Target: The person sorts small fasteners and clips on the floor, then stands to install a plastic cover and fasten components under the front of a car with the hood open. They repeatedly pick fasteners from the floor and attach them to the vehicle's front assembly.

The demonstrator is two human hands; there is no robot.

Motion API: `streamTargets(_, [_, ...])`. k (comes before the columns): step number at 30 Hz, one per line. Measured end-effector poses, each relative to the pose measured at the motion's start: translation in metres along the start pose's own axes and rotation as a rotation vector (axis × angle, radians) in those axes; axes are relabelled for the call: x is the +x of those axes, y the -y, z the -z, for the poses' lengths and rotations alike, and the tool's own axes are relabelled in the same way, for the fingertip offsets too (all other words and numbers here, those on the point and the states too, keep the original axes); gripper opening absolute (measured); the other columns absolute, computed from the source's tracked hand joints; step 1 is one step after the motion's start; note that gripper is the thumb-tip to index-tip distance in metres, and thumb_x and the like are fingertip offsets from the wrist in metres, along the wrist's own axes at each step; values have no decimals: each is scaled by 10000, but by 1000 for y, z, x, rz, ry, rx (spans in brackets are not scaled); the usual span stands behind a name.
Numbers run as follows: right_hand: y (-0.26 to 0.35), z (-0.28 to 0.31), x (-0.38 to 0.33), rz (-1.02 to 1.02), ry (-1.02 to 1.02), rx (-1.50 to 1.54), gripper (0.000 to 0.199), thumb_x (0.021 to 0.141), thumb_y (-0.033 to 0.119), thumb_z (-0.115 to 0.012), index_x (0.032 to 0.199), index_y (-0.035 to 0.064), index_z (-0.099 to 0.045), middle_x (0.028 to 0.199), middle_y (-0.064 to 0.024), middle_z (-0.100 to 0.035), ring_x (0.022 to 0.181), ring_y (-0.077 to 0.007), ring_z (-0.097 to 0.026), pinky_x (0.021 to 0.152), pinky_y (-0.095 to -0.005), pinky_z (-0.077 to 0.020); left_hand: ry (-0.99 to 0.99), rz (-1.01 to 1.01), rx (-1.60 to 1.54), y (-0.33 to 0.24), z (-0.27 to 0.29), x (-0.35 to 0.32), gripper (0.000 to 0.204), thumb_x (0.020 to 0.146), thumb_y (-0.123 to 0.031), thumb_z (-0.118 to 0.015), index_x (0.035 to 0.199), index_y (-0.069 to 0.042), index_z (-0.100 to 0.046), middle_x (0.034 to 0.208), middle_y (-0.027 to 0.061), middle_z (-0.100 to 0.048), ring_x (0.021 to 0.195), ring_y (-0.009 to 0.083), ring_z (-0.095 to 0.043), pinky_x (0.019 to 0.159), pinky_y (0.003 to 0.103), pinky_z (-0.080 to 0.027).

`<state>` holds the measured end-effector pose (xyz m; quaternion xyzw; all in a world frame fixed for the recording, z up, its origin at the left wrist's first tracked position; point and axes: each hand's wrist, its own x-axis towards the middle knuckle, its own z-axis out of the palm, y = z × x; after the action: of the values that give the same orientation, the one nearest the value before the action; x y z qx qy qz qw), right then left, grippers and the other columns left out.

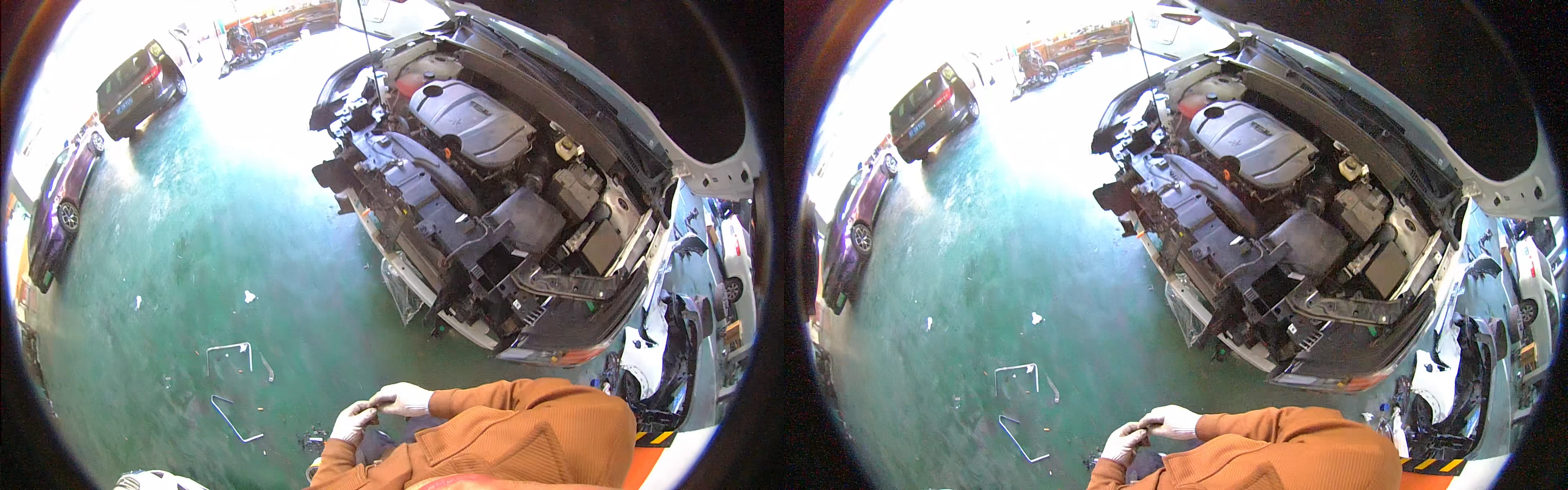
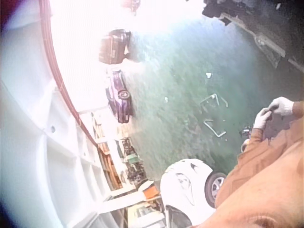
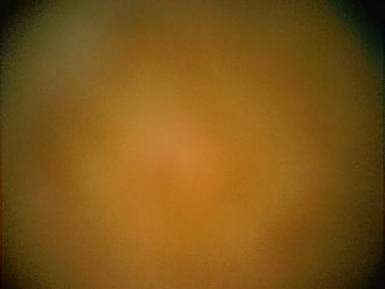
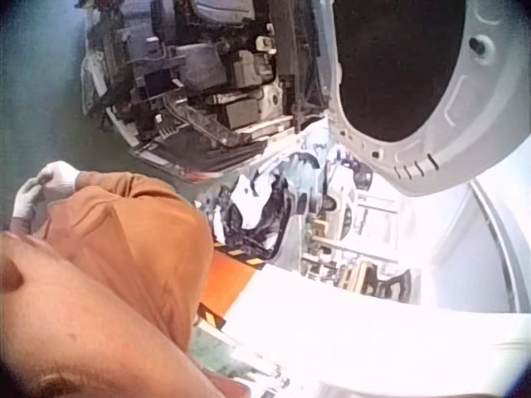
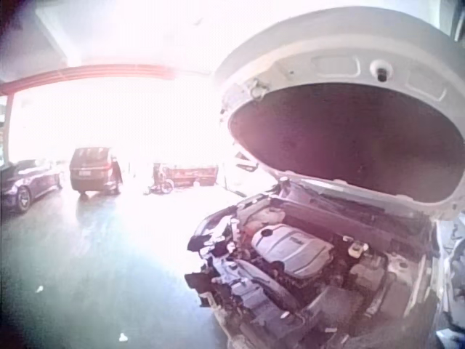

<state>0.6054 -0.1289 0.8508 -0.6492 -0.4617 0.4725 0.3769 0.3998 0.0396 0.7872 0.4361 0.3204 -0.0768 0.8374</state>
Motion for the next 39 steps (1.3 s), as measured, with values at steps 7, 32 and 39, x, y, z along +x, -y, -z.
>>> streamTargets(7, [26, 39, 10, -91, -303, 331, 264, 1110, 142, -749, 1355, 45, -763, 1210, -49, -798, 1076, -133, -712, 949, -320, -594, 102, 129, 136, -89, -22, 54, 272, 1100, -243, -801, 1254, -21, -771, 1072, 28, -767, 929, 145, -683, 859, 317, -545])
streamTargets(32, [9, 100, 24, -1323, -814, 264, 500, 882, 408, -883, 1182, 18, -792, 1134, -198, -839, 1057, -302, -806, 965, -431, -633, -19, 157, 614, -282, 200, 449, 348, 1090, -416, -750, 1048, -71, -749, 848, 69, -721, 743, 206, -671, 673, 381, -537])
streamTargets(39, [-30, 49, -1, -1194, -1008, 508, 395, 995, 265, -845, 1268, 3, -732, 1069, -120, -818, 961, -203, -757, 891, -382, -619, 7, 315, 222, -264, 148, 425, 332, 1120, -330, -729, 1202, -9, -733, 905, 70, -729, 694, 135, -603, 632, 300, -487])
